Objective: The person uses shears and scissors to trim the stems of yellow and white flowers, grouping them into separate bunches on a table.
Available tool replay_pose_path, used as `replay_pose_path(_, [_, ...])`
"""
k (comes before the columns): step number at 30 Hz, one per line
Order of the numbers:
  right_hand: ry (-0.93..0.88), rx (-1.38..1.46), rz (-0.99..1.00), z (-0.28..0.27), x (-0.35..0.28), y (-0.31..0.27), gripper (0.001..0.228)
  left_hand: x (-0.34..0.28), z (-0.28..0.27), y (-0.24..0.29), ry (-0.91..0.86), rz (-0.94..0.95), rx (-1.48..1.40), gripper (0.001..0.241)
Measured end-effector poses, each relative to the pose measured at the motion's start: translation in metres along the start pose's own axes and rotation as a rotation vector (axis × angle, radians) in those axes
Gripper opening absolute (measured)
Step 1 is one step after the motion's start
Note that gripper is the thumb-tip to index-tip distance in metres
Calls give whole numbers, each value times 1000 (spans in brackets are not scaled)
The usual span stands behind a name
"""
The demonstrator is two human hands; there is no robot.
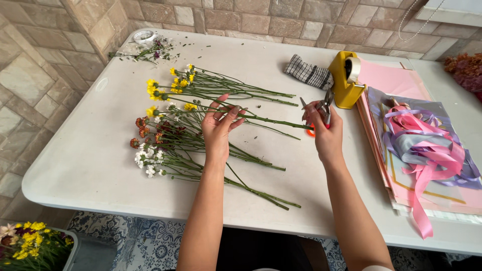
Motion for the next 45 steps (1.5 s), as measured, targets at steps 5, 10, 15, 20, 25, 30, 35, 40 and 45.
replay_pose_path(5, [-16,-131,-40,4,-5,6,8,0,-5,-6,83,-11,27,44])
replay_pose_path(10, [-227,-273,-102,17,-8,0,7,0,-11,-9,108,4,57,45])
replay_pose_path(15, [-334,-321,-128,27,-10,-5,5,-1,-13,-5,133,-1,81,40])
replay_pose_path(20, [-352,-267,-85,22,-8,5,4,-4,4,9,38,-8,84,26])
replay_pose_path(25, [-374,-164,-9,26,-7,2,7,-3,13,12,-86,-3,-20,17])
replay_pose_path(30, [-332,-239,14,23,-6,10,5,-2,13,9,-98,4,-50,15])
replay_pose_path(35, [-260,-332,41,16,-5,7,7,-2,12,8,-53,20,1,16])
replay_pose_path(40, [-279,-312,51,14,-5,8,6,-3,7,5,17,21,60,17])
replay_pose_path(45, [-388,-206,57,18,-5,16,8,-3,2,7,67,24,100,18])
Point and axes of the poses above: each hand's wrist, its own x-axis towards the middle knuckle, its own z-axis out of the palm, y = z × x, the point moved 4 cm from there along x, towards the middle knuckle, and after that the axes turned 14 degrees about -y, right-handed, at the moved point
